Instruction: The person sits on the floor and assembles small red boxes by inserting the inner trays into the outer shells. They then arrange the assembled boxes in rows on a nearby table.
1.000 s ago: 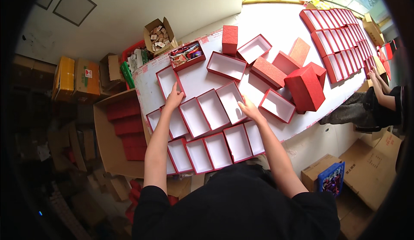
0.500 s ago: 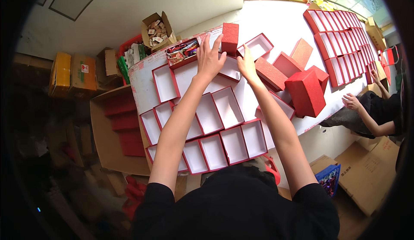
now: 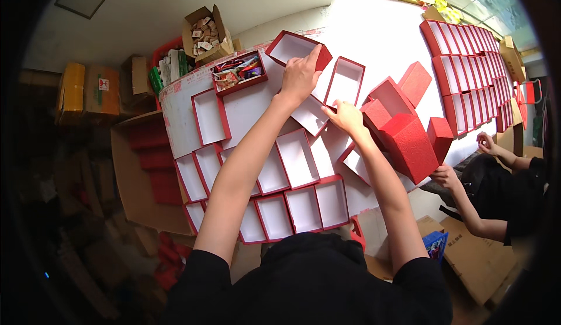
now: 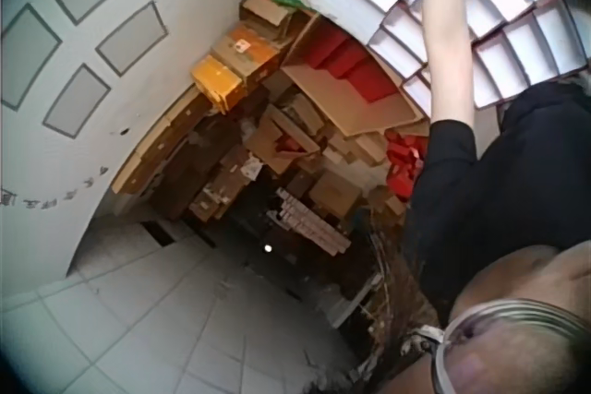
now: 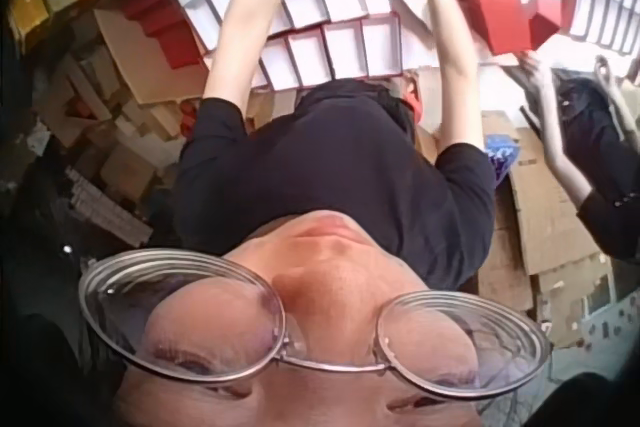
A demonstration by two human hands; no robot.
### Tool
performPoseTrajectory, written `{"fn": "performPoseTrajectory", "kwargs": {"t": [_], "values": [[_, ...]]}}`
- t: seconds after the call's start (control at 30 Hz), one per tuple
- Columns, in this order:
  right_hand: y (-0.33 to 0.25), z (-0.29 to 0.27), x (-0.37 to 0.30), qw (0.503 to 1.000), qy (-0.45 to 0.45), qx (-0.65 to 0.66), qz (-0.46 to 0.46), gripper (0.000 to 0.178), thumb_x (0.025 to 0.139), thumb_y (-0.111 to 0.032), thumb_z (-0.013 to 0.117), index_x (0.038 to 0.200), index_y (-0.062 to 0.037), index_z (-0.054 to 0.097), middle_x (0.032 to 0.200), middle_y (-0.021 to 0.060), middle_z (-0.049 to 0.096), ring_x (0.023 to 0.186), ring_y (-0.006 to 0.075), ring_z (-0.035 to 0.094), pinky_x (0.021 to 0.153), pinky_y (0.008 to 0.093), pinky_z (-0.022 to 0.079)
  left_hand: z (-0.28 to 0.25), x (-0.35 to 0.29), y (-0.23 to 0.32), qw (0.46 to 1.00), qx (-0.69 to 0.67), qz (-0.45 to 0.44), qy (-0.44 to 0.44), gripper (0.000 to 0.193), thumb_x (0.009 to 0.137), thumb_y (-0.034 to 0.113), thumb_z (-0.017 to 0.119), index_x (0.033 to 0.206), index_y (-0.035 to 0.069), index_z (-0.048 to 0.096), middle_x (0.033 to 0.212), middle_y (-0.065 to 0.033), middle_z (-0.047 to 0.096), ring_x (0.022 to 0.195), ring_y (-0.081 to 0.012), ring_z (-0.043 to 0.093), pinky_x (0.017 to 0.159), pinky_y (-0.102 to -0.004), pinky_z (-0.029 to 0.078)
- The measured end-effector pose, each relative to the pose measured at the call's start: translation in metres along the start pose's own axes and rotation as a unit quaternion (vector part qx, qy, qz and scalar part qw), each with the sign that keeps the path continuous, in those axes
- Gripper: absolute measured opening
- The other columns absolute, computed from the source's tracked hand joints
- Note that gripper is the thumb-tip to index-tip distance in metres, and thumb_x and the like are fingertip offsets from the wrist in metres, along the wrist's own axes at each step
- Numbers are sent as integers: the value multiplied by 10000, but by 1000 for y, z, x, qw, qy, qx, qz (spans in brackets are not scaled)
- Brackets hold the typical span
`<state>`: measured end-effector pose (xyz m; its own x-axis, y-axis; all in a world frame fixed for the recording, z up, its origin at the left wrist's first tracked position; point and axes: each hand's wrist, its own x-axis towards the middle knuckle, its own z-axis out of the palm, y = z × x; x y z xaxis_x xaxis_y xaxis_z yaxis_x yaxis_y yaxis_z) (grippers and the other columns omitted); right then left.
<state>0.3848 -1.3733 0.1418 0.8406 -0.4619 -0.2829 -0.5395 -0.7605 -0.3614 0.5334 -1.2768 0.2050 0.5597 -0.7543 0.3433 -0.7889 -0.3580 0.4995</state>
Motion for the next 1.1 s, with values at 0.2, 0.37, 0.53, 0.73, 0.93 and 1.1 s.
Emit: {"fn": "performPoseTrajectory", "kwargs": {"t": [0.2, 0.37, 0.53, 0.73, 0.93, 1.1], "values": [[17, -28, -9, 978, -204, 23, -37, 671, 706, -638, 507, 897, 0, 587, 826, 226, 600, 841, 344, 583, 738, 400, 448, 43, -46, 19, 992, 120, 20, -44, 325, 688, 1, 518, 983, 134, 553, 830, -25, 547, 898, -199, 500, 976, -506, 236], [33, -48, 3, 954, -251, -163, -7, 716, 669, -701, 485, 730, -4, 636, 736, 186, 617, 766, 313, 598, 762, 415, 411, 67, -59, 42, 993, 106, 19, -55, 116, 701, 76, 550, 806, 115, 582, 765, -18, 596, 879, -181, 524, 955, -482, 256], [51, -68, 10, 949, -254, -184, 30, 635, 643, -597, 596, 915, -25, 637, 1014, 180, 577, 1136, 300, 422, 997, 532, 166, 75, -39, 59, 982, -118, -150, 4, 209, 725, 19, 500, 886, 99, 606, 747, -65, 631, 755, -235, 582, 846, -427, 331], [62, -63, 2, 967, -158, -199, -21, 290, 790, -346, 533, 958, -131, 628, 1086, 51, 557, 1137, 263, 404, 986, 542, 195, 91, -63, 78, 984, -97, -131, -71, 334, 755, 34, 471, 1079, 94, 528, 916, -88, 621, 785, -244, 599, 768, -437, 355], [80, -61, 1, 962, -122, -235, -69, 223, 813, -249, 487, 921, -124, 636, 1040, 56, 577, 1114, 248, 423, 894, 474, 337, 84, -104, 78, 995, 70, 21, -65, 503, 675, 33, 538, 1168, 75, 450, 1027, -100, 525, 1062, -238, 455, 955, -588, 184], [93, -52, -23, 938, -79, -283, -182, 208, 821, -255, 494, 898, -138, 648, 1155, 49, 509, 1162, 255, 380, 953, 469, 277, 79, -125, 64, 987, 125, -83, -59, 632, 692, 45, 538, 1275, 220, 371, 1071, -78, 395, 901, -247, 417, 943, -537, 204]]}}
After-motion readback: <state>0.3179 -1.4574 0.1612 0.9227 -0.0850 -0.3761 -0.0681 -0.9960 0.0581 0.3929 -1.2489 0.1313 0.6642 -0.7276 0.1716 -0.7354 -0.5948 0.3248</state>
